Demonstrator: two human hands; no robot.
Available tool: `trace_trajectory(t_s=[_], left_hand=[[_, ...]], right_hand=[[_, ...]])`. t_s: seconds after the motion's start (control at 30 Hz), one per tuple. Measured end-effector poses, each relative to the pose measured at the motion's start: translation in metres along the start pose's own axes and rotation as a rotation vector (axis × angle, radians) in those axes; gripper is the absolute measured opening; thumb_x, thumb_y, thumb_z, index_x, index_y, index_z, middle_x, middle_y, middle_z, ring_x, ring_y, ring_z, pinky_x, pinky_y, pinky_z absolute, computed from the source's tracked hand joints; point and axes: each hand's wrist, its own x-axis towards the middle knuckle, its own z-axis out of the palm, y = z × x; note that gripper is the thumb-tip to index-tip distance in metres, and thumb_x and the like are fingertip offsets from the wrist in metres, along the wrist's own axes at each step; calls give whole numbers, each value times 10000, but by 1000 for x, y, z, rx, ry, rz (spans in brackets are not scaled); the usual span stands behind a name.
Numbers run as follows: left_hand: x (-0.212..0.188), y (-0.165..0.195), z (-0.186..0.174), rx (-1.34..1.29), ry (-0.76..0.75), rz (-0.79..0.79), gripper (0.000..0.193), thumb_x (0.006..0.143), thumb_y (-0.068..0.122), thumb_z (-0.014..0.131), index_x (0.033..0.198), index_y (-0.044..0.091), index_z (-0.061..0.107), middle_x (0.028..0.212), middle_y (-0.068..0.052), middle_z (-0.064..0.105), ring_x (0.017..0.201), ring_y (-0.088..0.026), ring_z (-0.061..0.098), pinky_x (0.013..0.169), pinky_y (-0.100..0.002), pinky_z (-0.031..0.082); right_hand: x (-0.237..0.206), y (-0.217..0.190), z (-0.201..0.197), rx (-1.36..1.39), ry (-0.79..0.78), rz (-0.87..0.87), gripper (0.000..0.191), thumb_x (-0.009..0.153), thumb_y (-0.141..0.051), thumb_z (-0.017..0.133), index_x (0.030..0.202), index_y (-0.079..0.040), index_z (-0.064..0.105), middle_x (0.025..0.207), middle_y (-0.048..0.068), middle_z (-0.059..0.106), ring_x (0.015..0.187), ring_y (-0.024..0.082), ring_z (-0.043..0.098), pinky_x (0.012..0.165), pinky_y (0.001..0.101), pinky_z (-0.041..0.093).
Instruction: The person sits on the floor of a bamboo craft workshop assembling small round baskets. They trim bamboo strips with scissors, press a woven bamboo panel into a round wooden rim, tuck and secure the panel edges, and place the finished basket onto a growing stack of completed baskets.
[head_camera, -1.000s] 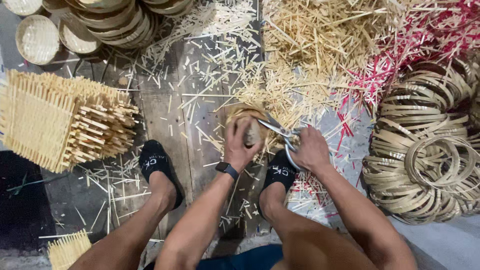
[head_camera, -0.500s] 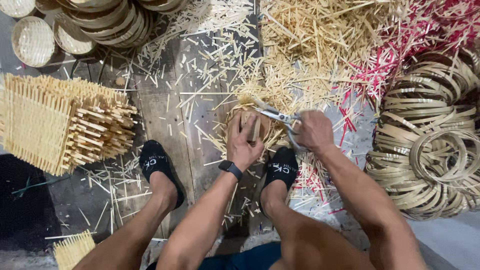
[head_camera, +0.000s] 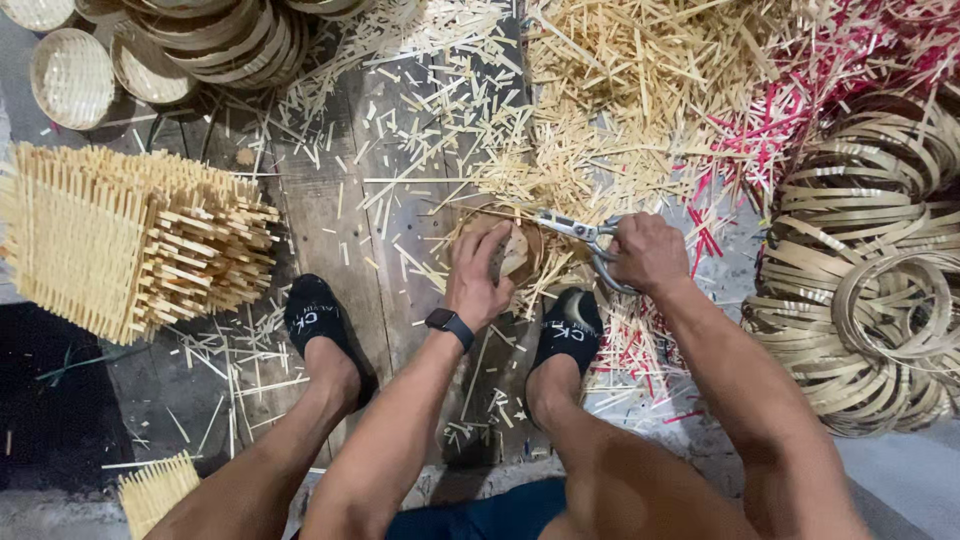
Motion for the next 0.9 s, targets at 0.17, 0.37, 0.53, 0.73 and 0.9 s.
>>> trace_trajectory(t_s=[0.17,0.37,0.53,0.73,0.9], left_hand=[[5,2,-7,-35,-79,74,772,631,-25,690,1383,91,562,1282,-179,595,1256,-401,508,1136,-485,399],[11,-5,-20,0,-184,115,716,621,-116,627,1300,111,634,1294,-145,617,1263,-378,545,1121,-445,444],[21,-3,-23,11,-251,155,638,692,-101,672,1279,147,680,1330,-117,623,1308,-366,523,1134,-456,451],[13,2,-26,179,-169,-149,707,584,132,899,1261,201,708,1499,-232,369,1405,-485,325,1141,-582,337],[2,-4,0,102,109,-100,700,686,166,867,1358,191,672,1499,-175,398,1408,-406,401,1210,-561,342]], right_hand=[[8,-17,-3,22,110,-80,539,677,-470,749,915,5,659,843,199,617,818,356,618,729,480,541],[10,-7,-22,14,-217,37,387,902,-419,669,1038,-56,679,983,162,622,950,319,619,837,472,526],[23,-23,-17,-45,-64,-55,615,764,-563,739,962,14,671,873,201,636,852,330,634,778,451,543],[21,-8,-17,21,-204,2,384,900,-413,655,1098,-86,690,1051,157,644,1021,324,627,871,475,528],[18,-5,-30,106,-111,22,635,775,-536,762,1069,18,669,880,218,603,869,353,603,782,469,500]])
